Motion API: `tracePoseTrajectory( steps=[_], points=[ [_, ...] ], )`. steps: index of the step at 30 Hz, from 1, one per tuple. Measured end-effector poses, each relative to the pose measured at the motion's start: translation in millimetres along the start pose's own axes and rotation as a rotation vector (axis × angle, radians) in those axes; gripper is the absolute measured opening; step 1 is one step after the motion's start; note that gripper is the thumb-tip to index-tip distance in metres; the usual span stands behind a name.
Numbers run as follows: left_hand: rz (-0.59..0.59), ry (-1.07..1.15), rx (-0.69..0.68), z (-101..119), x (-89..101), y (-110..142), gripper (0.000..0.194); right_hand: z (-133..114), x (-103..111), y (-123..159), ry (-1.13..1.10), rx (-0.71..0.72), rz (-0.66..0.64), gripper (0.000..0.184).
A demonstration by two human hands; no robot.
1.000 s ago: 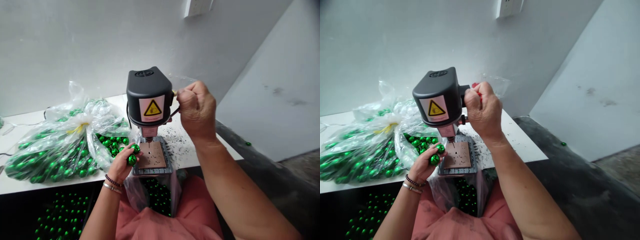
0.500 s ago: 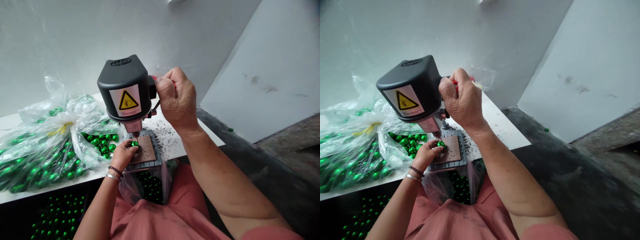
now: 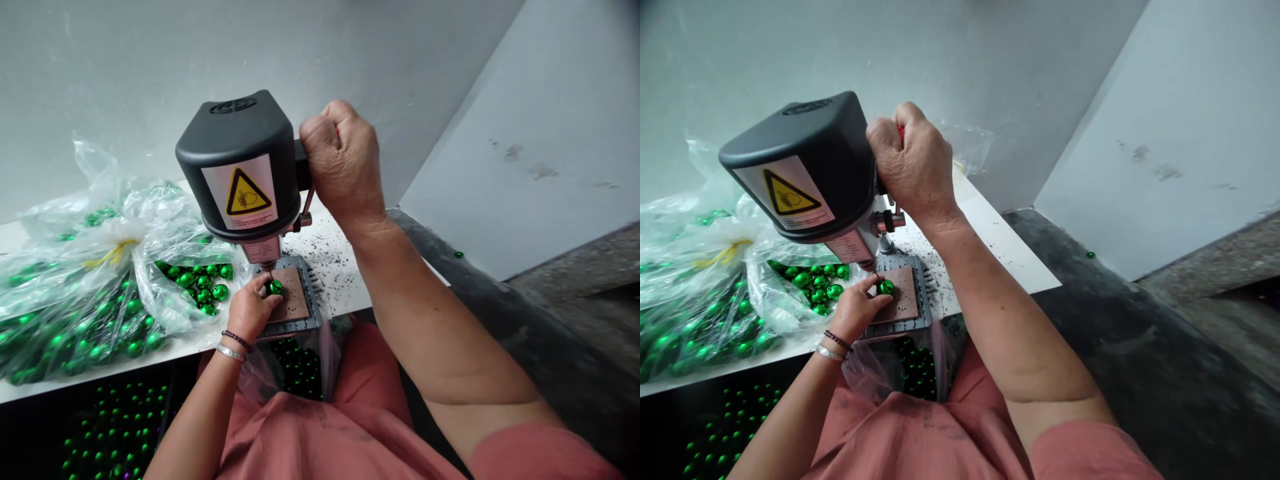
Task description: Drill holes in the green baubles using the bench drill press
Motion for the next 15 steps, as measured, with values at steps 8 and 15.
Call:
tracePoseTrajectory(
  steps=[8, 15],
  points=[
    [-0.004, 0.122, -0.026, -5.9, -0.6, -3.3, 0.042, 1.1, -0.9, -0.6, -0.022, 0.023, -0.013, 0.033],
    [0.025, 0.059, -0.11, -2.2, -1.1, 7.9, 0.041, 0.3, -0.6, 1.0, -0.086, 0.056, 0.005, 0.03]
  ],
)
Point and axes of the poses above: each hand's wrist, its own y-axis away from the middle knuckle, its own x-axis out of the back of the hand, z = x × y, the point moved 8 cm from there along -y, towards the middle knuckle, and after that the axes turned 3 degrees about x, right-handed, at the moved point
